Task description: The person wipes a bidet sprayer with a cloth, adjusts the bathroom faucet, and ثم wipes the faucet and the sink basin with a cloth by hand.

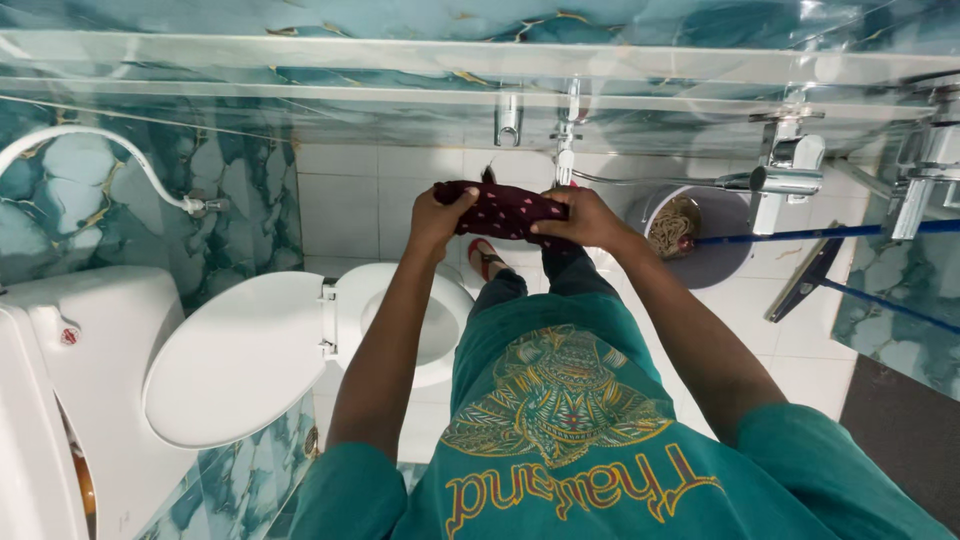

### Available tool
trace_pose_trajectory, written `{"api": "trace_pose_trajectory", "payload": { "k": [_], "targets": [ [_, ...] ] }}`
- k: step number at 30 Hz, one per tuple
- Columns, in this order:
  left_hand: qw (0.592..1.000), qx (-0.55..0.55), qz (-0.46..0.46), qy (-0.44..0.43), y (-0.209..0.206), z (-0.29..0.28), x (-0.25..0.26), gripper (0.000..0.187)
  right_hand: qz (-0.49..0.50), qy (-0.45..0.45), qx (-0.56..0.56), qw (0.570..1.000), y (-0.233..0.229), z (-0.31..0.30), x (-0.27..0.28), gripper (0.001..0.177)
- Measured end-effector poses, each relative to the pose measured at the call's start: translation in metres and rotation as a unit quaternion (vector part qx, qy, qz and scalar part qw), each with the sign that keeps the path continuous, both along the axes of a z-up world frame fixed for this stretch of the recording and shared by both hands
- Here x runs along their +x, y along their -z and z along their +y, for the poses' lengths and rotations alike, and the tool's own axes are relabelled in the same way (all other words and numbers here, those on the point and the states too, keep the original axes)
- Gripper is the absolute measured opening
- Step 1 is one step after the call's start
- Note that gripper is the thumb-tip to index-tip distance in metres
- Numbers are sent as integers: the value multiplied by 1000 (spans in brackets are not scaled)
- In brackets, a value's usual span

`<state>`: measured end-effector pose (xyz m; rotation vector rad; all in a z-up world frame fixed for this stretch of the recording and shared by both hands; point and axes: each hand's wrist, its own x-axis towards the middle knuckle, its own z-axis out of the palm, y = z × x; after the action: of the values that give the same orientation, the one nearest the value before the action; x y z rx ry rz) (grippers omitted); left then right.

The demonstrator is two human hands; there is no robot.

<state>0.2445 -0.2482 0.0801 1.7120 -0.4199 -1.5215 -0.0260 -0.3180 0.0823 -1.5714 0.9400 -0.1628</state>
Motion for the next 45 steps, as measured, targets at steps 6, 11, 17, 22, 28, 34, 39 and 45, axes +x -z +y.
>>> {"api": "trace_pose_trajectory", "payload": {
  "k": [6, 11, 17, 22, 28, 34, 39, 45],
  "targets": [
    [996, 16, -1, -89, 38, -49, -3, 45, -113, 244, 200, 942, 61, -27, 2, 29],
    [986, -95, 65, -119, -16, -63, -37, 42, -295, 300, 265, 868, -8, -18, 41, 33],
    [949, -139, -280, 40, -28, -68, -70, 43, -228, 318, 225, 892, -27, -6, 83, 57],
    [948, -105, -298, 45, -21, -68, -66, 50, -170, 302, 215, 913, -2, -11, 83, 53],
    [941, -14, -327, 82, -26, -76, -71, 53, -209, 266, 121, 933, -1, -15, 80, 60],
    [911, -215, -347, 62, -17, -46, -71, 58, -159, 206, 1, 966, 16, -7, 60, 58],
    [962, -88, -246, 77, 53, -84, -49, 61, -140, 206, 92, 964, 35, -21, 59, 59],
    [968, 71, 183, -160, 30, -25, -29, 42, -154, 287, 208, 922, -6, -5, 24, 37]
  ]
}}
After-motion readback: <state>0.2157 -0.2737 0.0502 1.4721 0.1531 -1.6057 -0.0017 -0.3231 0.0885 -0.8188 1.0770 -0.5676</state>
